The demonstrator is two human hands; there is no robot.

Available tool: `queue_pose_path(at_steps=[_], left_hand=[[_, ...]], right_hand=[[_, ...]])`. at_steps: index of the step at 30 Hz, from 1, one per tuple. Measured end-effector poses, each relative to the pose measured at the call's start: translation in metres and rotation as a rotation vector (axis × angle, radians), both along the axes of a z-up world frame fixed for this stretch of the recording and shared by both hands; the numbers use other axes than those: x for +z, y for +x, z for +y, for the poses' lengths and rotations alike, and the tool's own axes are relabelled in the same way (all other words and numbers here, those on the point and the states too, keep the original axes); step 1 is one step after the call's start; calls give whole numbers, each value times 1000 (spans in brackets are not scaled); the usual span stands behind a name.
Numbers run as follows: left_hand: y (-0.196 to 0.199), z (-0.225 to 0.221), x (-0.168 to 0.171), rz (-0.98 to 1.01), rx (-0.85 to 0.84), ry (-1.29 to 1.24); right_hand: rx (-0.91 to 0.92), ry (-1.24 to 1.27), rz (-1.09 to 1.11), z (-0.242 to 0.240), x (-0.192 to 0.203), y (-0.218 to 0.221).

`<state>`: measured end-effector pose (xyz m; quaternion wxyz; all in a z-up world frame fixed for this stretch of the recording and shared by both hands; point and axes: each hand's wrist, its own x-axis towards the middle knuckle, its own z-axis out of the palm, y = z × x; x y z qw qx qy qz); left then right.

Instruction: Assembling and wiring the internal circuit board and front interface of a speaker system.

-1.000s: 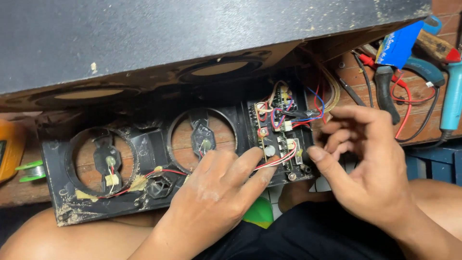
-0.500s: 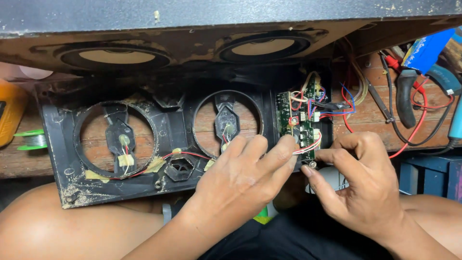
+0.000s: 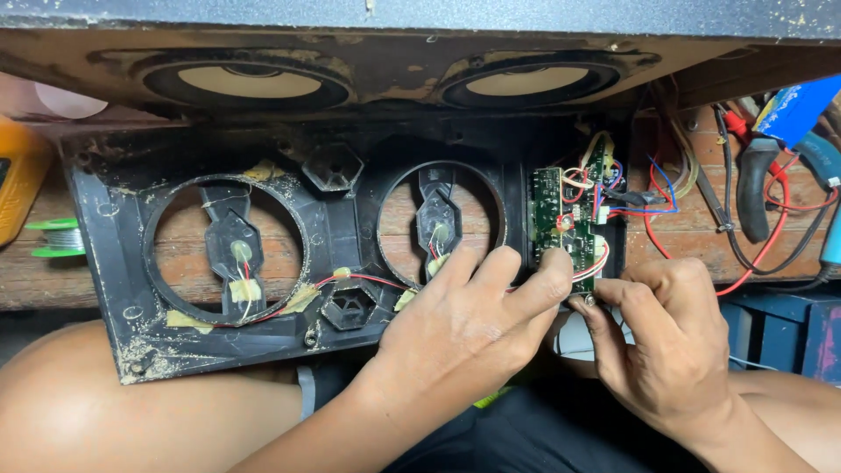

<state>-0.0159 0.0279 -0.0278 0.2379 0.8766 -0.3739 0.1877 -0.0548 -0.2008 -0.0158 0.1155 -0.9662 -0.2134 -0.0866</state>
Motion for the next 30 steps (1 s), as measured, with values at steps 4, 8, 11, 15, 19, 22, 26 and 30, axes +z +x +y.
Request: queue_pose_path(at_steps=[4, 8, 11, 15, 19, 22, 26, 30], left_hand=[[1, 1, 1, -8, 7, -8], [2, 1, 1, -10, 0, 17], [4, 0, 3, -13, -13, 16], [6, -1, 9, 8, -37, -9], [7, -5, 12, -10, -29, 24], [6, -6, 10, -30, -18, 15], [6, -6, 11, -17, -13, 13], [7, -6, 13, 20, -16, 2]], right_hand=[[-12, -22, 14, -4, -1, 0], [-4, 6, 18, 0, 6, 8], [-21, 105, 66, 4, 20, 15], [-17, 195, 76, 9, 36, 29], [18, 176, 60, 11, 32, 31], [39, 131, 17, 15, 28, 30], [7, 75, -23, 19, 25, 26], [-3, 46, -89, 22, 22, 24]])
